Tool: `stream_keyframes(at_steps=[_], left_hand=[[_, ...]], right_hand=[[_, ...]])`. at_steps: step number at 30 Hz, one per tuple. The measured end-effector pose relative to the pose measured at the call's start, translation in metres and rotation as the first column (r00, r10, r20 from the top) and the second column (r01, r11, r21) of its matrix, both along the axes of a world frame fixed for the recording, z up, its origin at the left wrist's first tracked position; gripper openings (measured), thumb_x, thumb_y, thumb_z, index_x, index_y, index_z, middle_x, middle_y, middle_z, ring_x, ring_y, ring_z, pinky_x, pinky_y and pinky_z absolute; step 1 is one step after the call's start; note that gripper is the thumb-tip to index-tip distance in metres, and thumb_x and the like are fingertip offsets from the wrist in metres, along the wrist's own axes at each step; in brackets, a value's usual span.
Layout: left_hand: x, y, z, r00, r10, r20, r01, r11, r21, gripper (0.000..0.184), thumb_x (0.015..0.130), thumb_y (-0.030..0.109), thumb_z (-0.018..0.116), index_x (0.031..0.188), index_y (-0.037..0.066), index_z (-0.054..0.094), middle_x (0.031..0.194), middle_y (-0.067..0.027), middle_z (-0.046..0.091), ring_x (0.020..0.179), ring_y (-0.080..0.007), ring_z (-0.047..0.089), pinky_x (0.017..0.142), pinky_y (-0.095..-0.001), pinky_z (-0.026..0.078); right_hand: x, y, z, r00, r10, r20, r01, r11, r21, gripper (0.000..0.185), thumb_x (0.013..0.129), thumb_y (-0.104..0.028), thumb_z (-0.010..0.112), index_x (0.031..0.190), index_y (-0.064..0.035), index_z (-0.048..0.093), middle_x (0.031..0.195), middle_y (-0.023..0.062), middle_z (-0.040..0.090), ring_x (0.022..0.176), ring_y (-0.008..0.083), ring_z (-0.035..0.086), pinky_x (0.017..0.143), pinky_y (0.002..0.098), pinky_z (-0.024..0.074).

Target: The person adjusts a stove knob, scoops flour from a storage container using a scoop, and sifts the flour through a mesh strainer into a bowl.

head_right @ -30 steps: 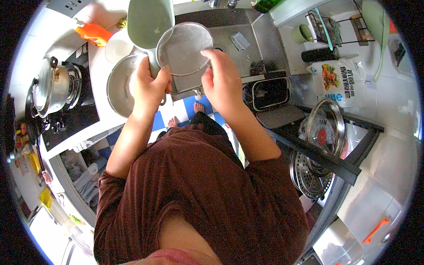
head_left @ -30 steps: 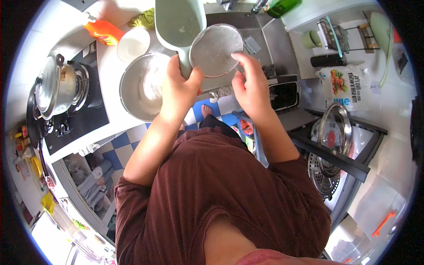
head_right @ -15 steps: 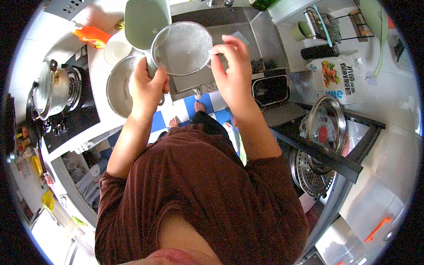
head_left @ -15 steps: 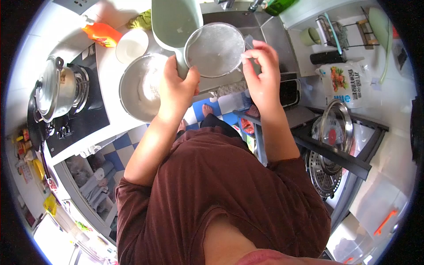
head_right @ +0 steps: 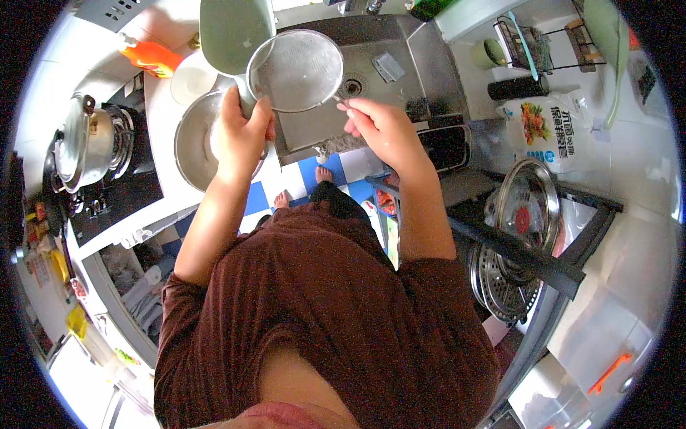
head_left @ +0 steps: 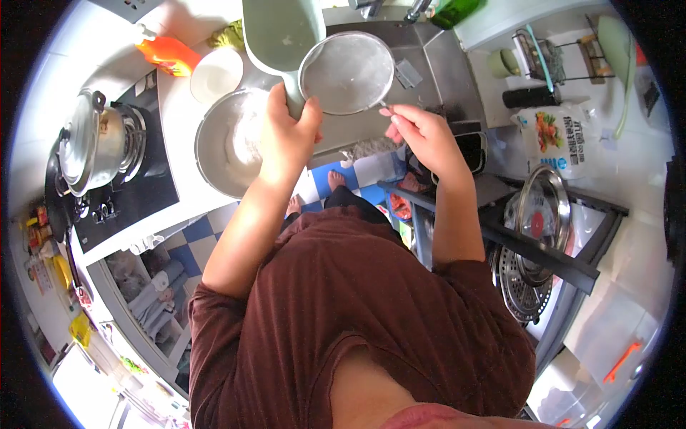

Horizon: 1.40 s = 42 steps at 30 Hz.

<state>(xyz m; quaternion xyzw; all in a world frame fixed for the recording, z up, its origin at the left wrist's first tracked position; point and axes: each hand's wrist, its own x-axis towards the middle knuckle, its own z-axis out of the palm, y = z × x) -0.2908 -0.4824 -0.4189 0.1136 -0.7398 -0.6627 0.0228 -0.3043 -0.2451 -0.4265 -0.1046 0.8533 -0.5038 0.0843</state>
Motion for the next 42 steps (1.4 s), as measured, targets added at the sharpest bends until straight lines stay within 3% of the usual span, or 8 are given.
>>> stream_keyframes(at_steps=[1,5,6,9,10,13,16,42], left_hand=[[-0.002,-0.001,-0.001,1.0,0.014,0.008,-0.014,1.0,-0.02,0.021,0.089,0.014,0.062,0.1,-0.001,0.051,0.066,-0.006,0.057,0.047,-0.0119,0.054,0.045,-0.0269,0.044],[-0.01,-0.007,-0.011,0.995,0.101,0.011,-0.101,0.995,0.008,0.017,0.094,0.016,0.058,0.096,0.001,0.051,0.062,-0.0031,0.053,0.045,-0.0099,0.049,0.043,-0.0254,0.04],[-0.011,-0.009,-0.014,0.992,0.129,0.009,-0.129,0.991,0.042,0.016,0.095,0.017,0.056,0.095,0.002,0.051,0.06,-0.0019,0.051,0.045,-0.0092,0.046,0.042,-0.0246,0.038],[-0.009,-0.017,-0.018,0.989,0.134,0.056,-0.135,0.991,0.012,0.013,0.095,0.014,0.053,0.096,0.002,0.051,0.065,-0.0027,0.051,0.046,-0.009,0.046,0.042,-0.0245,0.037],[-0.01,-0.02,-0.018,0.99,0.134,0.053,-0.136,0.99,0.034,0.012,0.095,0.014,0.053,0.096,0.002,0.051,0.065,-0.0029,0.05,0.046,-0.0091,0.046,0.042,-0.0245,0.037],[-0.002,-0.027,-0.022,0.99,0.119,0.072,-0.126,0.988,0.094,0.013,0.095,0.015,0.053,0.096,0.002,0.051,0.065,-0.0032,0.051,0.046,-0.0097,0.046,0.043,-0.025,0.038],[0.006,-0.036,-0.022,0.99,0.115,0.079,-0.127,0.978,0.163,0.015,0.094,0.016,0.054,0.096,0.001,0.052,0.062,-0.0033,0.053,0.045,-0.0105,0.049,0.044,-0.026,0.039],[0.007,-0.032,0.009,0.994,-0.111,0.012,0.1,0.928,0.358,0.018,0.093,0.011,0.056,0.105,-0.001,0.05,0.075,-0.0054,0.057,0.049,-0.0094,0.049,0.045,-0.0236,0.039]], right_hand=[[0.0,0.004,-0.003,0.98,0.061,0.191,-0.043,0.994,-0.097,0.03,0.089,-0.01,0.062,0.118,-0.0036,0.062,0.088,0.0136,0.067,0.079,0.0279,0.064,0.073,0.0347,0.0514],[-0.009,0.013,-0.026,0.865,-0.181,-0.469,0.252,0.963,0.093,0.029,0.089,-0.007,0.058,0.116,-0.011,0.066,0.083,0.0127,0.066,0.07,0.0253,0.063,0.067,0.0321,0.0503],[-0.017,0.023,-0.041,0.803,-0.14,-0.58,0.393,0.855,0.338,0.029,0.089,-0.009,0.058,0.117,-0.0135,0.066,0.081,0.0133,0.065,0.071,0.0259,0.063,0.067,0.0322,0.0499],[-0.023,0.04,-0.067,0.813,-0.226,-0.537,0.49,0.764,0.42,0.026,0.093,-0.013,0.056,0.117,-0.0054,0.065,0.089,0.0067,0.069,0.069,0.0122,0.061,0.065,0.0264,0.0483],[-0.022,0.042,-0.073,0.879,-0.391,-0.272,0.443,0.881,0.163,0.027,0.096,-0.017,0.054,0.118,-0.0061,0.066,0.076,0.0009,0.062,0.06,0.0065,0.051,0.057,0.0228,0.0426],[-0.017,0.029,-0.044,0.936,-0.339,0.096,0.347,0.935,-0.077,0.026,0.097,-0.019,0.054,0.117,-0.0078,0.067,0.07,-0.0018,0.058,0.057,0.0063,0.048,0.054,0.0244,0.0388],[-0.01,0.011,-0.013,0.932,-0.289,0.219,0.326,0.932,-0.159,0.027,0.098,-0.017,0.052,0.119,-0.0052,0.066,0.07,-0.0073,0.053,0.057,0.0008,0.037,0.051,0.0194,0.0311],[0.019,-0.011,0.041,0.978,-0.163,0.133,0.188,0.961,-0.204,0.029,0.098,-0.015,0.053,0.122,0.0001,0.062,0.071,-0.0033,0.053,0.067,0.0035,0.047,0.062,0.0191,0.0372]])
